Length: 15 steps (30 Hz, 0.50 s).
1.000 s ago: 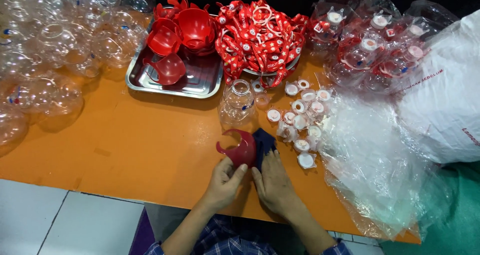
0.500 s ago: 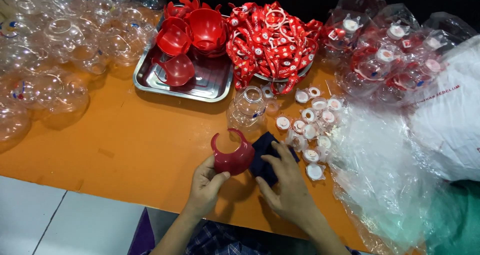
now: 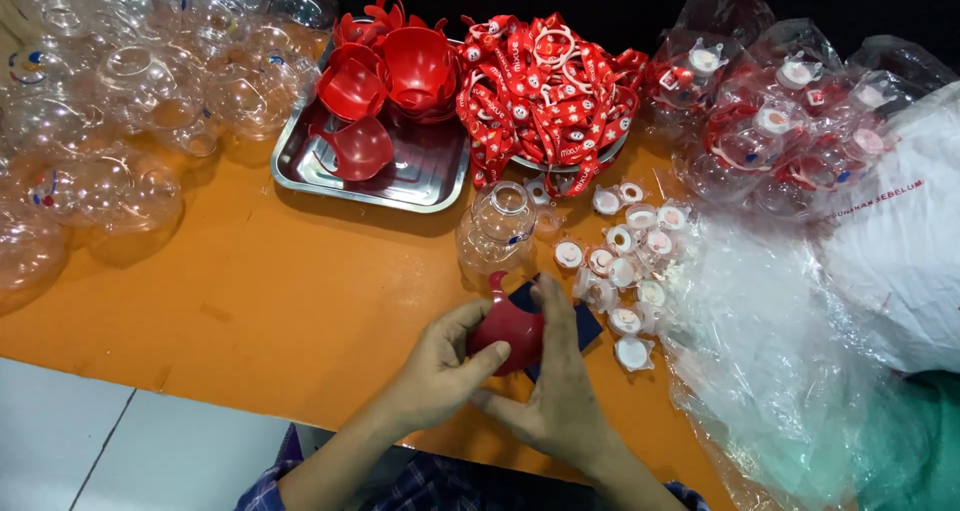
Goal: Assembling a decorative bottle by combining a red base, a blue sleeve, a clear plastic body, and a red lanyard.
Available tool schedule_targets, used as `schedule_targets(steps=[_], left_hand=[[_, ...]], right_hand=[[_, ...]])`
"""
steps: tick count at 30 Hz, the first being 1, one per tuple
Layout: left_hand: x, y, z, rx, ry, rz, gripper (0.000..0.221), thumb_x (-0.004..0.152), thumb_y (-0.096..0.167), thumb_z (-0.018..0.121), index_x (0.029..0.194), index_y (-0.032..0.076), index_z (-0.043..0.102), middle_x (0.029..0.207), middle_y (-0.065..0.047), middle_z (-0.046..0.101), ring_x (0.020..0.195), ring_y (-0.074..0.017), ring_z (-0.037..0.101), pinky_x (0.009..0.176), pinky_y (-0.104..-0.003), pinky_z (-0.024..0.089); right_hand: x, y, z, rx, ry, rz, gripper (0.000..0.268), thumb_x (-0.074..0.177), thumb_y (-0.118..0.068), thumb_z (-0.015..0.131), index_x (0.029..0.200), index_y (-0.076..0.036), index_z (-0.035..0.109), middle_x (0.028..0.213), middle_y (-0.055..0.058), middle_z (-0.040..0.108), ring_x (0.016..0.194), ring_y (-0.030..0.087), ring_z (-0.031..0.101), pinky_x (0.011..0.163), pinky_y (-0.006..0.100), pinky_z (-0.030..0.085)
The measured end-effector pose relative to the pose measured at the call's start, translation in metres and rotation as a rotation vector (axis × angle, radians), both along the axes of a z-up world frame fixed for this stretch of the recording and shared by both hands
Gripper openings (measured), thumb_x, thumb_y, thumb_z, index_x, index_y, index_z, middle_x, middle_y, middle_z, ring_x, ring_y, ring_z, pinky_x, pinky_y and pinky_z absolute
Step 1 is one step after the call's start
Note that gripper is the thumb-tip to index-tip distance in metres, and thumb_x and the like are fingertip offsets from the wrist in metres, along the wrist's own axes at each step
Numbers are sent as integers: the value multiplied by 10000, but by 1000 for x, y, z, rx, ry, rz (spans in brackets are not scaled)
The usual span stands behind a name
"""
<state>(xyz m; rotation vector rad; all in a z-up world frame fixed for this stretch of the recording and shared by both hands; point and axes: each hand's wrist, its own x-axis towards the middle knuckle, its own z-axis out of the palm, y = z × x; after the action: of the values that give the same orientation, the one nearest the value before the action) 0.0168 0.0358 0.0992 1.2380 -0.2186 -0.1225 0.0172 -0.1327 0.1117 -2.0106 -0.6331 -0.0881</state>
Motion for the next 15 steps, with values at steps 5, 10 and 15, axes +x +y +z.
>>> schedule_targets(steps=[5,10,15], left_hand=[[5,-6,3,-51,-45,-22,333,980,131,621,1268,-34,607,1104,-93,686,1003,-160,664,910,-285,573],[12,1,8,145,-115,-28,305,973,176,630,1236,25,651,1038,-42,694,919,-128,643,824,-270,558],[37,29,36,624,-493,462,328,858,214,637,1153,70,647,1134,-90,703,1000,-221,690,863,-340,543]], right_hand=[[2,-3,-6,373,378,-67,1054,830,-309,723,1619,-86,61,1579,206,343,1402,279,450,1101,376,451],[18,-9,-13,726,759,-307,493,965,-226,532,1418,-35,575,1261,132,698,1106,218,665,926,328,542],[30,-22,-32,745,611,-254,191,1029,-218,589,896,-112,676,809,19,646,718,125,587,674,264,482]])
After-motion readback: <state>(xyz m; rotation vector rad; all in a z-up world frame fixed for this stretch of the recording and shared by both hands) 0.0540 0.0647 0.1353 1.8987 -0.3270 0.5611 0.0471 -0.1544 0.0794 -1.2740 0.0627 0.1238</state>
